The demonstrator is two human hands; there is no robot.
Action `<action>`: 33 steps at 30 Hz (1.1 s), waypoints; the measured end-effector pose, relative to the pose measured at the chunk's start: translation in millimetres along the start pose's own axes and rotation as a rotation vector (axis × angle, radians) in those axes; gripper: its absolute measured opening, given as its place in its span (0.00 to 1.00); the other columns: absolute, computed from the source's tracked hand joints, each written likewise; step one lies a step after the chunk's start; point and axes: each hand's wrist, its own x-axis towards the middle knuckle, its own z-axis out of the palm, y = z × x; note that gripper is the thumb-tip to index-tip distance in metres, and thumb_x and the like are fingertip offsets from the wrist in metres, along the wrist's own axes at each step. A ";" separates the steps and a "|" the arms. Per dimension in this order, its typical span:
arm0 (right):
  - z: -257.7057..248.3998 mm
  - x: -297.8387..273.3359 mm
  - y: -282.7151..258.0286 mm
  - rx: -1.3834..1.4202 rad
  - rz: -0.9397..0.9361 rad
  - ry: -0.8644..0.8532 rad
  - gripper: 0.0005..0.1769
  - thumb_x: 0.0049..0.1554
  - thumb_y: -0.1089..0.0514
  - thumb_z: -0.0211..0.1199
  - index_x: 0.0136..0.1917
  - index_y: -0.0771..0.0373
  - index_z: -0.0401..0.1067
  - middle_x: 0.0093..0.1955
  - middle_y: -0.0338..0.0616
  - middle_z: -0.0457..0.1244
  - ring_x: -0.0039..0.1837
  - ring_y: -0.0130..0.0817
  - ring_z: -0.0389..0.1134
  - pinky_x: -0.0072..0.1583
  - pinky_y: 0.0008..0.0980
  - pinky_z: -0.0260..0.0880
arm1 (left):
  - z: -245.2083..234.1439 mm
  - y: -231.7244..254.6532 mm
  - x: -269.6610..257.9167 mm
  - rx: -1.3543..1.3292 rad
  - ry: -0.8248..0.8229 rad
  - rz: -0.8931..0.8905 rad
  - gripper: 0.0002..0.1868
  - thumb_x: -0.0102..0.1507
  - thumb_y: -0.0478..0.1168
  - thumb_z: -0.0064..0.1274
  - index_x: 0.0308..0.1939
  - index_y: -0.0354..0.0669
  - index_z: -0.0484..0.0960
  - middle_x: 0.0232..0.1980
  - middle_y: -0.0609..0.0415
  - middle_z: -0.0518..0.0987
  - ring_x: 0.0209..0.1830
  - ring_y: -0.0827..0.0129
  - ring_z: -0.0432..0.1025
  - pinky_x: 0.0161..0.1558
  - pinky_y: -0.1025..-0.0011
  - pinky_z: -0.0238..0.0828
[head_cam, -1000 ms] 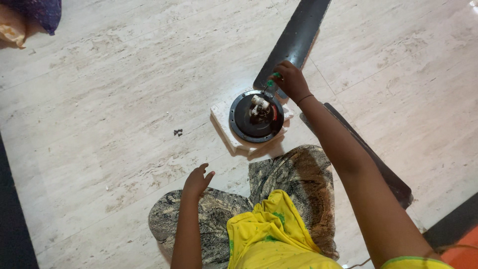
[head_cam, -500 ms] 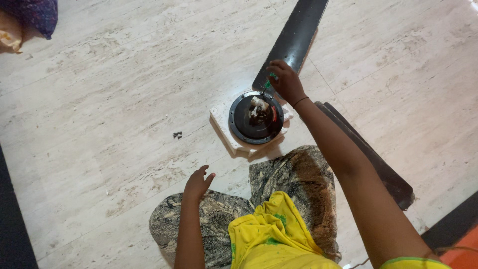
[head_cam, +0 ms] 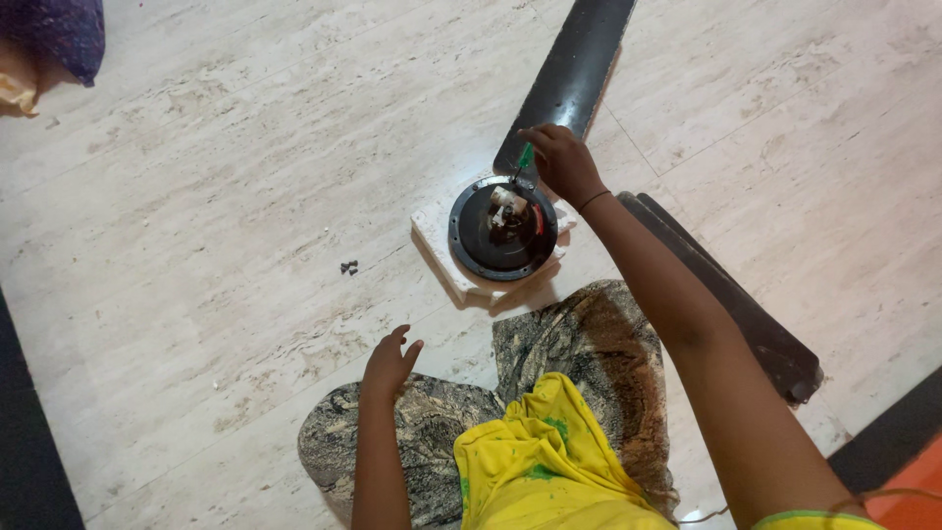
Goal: The person sits on the floor and uses a screwdriver to attach fan blades to the motor housing. They secure each blade with screws, tightening them in sequence.
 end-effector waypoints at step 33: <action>18.3 -4.0 20.9 0.044 0.049 0.077 0.16 0.61 0.60 0.66 0.60 0.69 0.73 0.56 0.52 0.65 0.49 0.40 0.72 0.54 0.35 0.77 | -5.5 7.4 -6.1 -0.028 -0.016 -0.052 0.33 0.64 0.58 0.53 0.70 0.52 0.70 0.64 0.45 0.77 0.59 0.52 0.76 0.58 0.58 0.73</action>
